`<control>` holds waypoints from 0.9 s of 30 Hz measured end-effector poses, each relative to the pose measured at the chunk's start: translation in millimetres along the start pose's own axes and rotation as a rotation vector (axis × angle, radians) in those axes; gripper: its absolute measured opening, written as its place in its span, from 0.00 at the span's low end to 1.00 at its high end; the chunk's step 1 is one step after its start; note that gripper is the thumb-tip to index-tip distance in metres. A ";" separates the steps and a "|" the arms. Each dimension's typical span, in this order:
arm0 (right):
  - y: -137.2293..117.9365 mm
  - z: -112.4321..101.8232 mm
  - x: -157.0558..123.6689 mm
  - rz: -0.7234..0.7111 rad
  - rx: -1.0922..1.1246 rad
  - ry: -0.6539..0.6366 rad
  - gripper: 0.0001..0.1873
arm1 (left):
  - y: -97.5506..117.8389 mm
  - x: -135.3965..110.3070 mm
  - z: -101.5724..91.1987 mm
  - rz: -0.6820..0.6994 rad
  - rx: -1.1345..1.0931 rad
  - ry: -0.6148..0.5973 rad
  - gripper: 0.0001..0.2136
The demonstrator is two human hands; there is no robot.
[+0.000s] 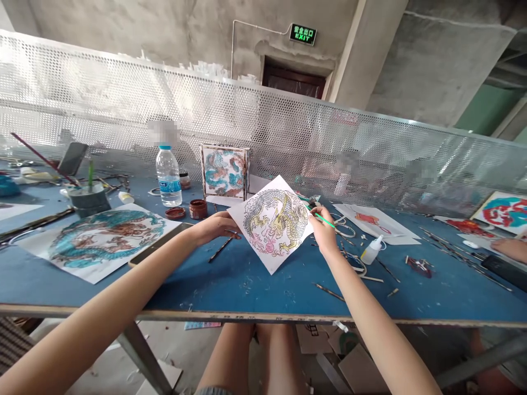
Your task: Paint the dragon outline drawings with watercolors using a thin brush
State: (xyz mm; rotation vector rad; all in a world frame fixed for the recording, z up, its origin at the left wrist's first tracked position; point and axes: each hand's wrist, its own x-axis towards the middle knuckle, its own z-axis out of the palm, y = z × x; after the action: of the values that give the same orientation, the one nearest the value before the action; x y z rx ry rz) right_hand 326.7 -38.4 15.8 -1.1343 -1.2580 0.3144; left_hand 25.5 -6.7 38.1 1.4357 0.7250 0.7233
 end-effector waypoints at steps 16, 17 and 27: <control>-9.0 5.6 -5.1 -0.036 0.069 -0.117 0.07 | -3.1 6.7 -4.0 -0.024 -0.180 0.295 0.11; -10.2 5.5 -5.5 -0.018 0.089 -0.114 0.08 | -2.8 6.6 -4.9 -0.034 -0.187 0.294 0.10; -2.1 -2.5 5.0 -0.068 0.159 0.112 0.12 | -6.6 0.0 -6.2 -0.260 0.005 -0.029 0.15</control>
State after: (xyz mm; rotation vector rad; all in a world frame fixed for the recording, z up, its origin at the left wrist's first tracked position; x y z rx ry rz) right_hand 329.8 -37.0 20.7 -0.9583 -1.1493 0.2912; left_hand 20.6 -3.1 31.5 1.3229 0.8718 0.4983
